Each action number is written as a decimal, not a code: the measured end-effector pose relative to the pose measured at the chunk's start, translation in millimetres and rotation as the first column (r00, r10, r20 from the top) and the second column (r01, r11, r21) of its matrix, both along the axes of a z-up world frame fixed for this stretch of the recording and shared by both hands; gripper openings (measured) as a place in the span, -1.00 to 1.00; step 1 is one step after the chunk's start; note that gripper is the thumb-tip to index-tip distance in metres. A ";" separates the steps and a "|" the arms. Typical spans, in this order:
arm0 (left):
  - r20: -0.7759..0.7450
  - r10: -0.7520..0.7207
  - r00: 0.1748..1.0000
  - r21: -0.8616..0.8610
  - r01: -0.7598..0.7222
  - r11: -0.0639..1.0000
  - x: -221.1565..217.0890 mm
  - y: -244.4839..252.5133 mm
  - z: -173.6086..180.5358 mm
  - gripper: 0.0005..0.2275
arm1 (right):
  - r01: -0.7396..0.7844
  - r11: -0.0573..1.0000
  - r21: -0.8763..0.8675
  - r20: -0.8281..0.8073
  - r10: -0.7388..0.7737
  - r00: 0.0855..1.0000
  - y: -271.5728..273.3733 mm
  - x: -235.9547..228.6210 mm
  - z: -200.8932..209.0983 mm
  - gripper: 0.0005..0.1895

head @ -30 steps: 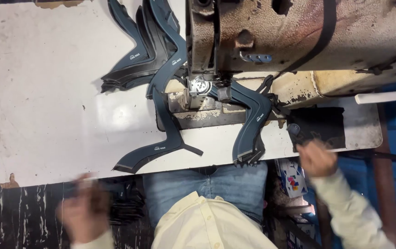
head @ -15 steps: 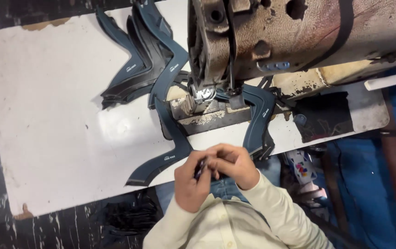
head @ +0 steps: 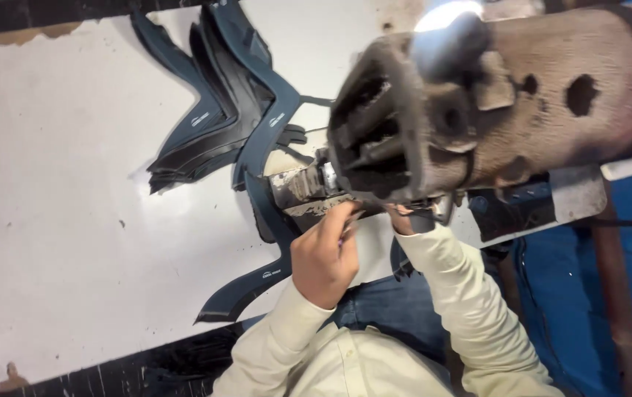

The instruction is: The person operates a sewing machine to stitch dark blue, curved material pieces. They guide the material under the needle with both hands, then use a pair of purple scissors to trim the excess thread after each stitch. The person repeats this process for multiple pieces, stacking the finished items on the table.

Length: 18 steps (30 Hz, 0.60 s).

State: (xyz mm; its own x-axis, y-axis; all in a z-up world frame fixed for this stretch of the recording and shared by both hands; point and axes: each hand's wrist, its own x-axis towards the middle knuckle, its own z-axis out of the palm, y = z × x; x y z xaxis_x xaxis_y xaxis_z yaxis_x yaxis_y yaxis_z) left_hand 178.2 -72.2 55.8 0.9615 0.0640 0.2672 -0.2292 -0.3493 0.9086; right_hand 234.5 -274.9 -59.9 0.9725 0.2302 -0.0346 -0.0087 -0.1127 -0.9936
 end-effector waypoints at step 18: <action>0.038 -0.041 0.998 -0.239 0.049 0.970 -33.5 22.9 -48.6 -0.80 | 0.025 0.965 0.262 -0.091 -0.001 0.996 -25.8 -17.3 -0.6 -0.85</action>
